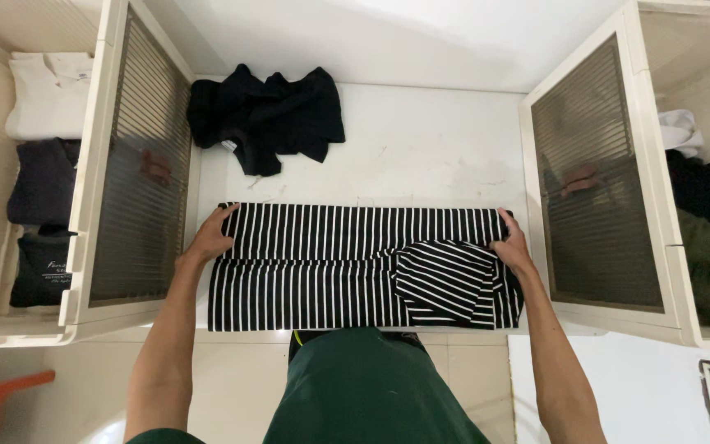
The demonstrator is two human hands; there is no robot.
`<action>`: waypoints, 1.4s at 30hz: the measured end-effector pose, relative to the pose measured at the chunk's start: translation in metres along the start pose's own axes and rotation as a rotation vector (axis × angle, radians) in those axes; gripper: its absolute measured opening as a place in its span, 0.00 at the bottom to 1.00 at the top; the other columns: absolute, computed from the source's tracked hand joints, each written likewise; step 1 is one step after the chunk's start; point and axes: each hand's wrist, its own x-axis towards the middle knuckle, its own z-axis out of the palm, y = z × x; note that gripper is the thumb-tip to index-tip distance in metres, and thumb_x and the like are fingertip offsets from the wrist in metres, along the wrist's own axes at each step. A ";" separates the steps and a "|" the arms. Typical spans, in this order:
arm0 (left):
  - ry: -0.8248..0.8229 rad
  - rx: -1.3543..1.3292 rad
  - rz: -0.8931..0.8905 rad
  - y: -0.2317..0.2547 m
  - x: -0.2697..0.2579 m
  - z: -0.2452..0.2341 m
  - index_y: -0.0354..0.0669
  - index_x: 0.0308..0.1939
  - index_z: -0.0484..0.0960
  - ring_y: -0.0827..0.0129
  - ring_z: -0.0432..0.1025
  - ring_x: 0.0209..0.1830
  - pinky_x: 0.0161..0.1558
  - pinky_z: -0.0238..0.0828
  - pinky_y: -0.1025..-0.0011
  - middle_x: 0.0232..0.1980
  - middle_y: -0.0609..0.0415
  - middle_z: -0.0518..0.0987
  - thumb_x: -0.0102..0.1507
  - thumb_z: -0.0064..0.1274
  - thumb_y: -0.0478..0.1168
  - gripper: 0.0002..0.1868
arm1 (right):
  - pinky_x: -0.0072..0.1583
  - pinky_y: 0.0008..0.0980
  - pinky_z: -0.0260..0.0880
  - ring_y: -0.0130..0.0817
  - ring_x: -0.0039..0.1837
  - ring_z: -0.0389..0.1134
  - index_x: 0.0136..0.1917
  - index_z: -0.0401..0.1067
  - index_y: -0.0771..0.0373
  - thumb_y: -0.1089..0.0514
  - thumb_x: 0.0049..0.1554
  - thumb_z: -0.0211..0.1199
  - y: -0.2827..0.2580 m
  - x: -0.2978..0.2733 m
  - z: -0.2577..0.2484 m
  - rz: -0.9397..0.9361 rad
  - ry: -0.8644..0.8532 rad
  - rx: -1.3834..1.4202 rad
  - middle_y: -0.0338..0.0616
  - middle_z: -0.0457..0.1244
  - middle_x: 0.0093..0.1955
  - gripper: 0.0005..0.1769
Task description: The person folds a black garment by folding the sleeves inward and then folding it into a rectangle, places it into a storage bin, and then spreads out a striped shirt on a flat surface.
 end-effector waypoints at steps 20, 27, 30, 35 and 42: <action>0.477 0.431 0.009 0.045 -0.039 0.034 0.46 0.70 0.73 0.37 0.55 0.74 0.71 0.52 0.35 0.78 0.42 0.59 0.59 0.54 0.34 0.32 | 0.73 0.62 0.50 0.65 0.78 0.46 0.77 0.60 0.62 0.63 0.52 0.62 -0.029 -0.036 0.051 -0.024 0.293 -0.646 0.57 0.47 0.83 0.39; 0.133 0.505 0.313 0.153 -0.030 0.178 0.54 0.79 0.54 0.51 0.33 0.84 0.74 0.29 0.31 0.84 0.59 0.44 0.69 0.37 0.52 0.34 | 0.78 0.69 0.23 0.44 0.86 0.26 0.83 0.49 0.53 0.38 0.68 0.36 -0.093 -0.049 0.174 -0.381 -0.285 -0.678 0.37 0.34 0.87 0.35; 0.034 0.544 0.296 0.172 -0.027 0.189 0.57 0.81 0.49 0.52 0.29 0.83 0.73 0.23 0.30 0.85 0.61 0.40 0.71 0.30 0.56 0.34 | 0.77 0.71 0.18 0.44 0.86 0.22 0.84 0.45 0.46 0.32 0.67 0.30 -0.120 -0.057 0.180 -0.325 -0.410 -0.762 0.33 0.31 0.88 0.37; 0.032 0.534 0.097 0.132 -0.011 0.155 0.62 0.81 0.47 0.59 0.29 0.84 0.74 0.19 0.31 0.85 0.65 0.39 0.72 0.24 0.58 0.33 | 0.75 0.76 0.18 0.40 0.86 0.20 0.84 0.37 0.41 0.28 0.63 0.23 -0.098 -0.031 0.131 -0.143 -0.405 -0.789 0.30 0.25 0.88 0.40; 0.306 0.399 -0.065 0.035 -0.018 0.095 0.52 0.81 0.52 0.50 0.33 0.85 0.71 0.20 0.23 0.85 0.59 0.45 0.70 0.33 0.53 0.35 | 0.73 0.80 0.24 0.48 0.86 0.23 0.84 0.39 0.45 0.29 0.64 0.29 -0.012 -0.024 0.031 0.047 -0.126 -0.769 0.36 0.28 0.88 0.41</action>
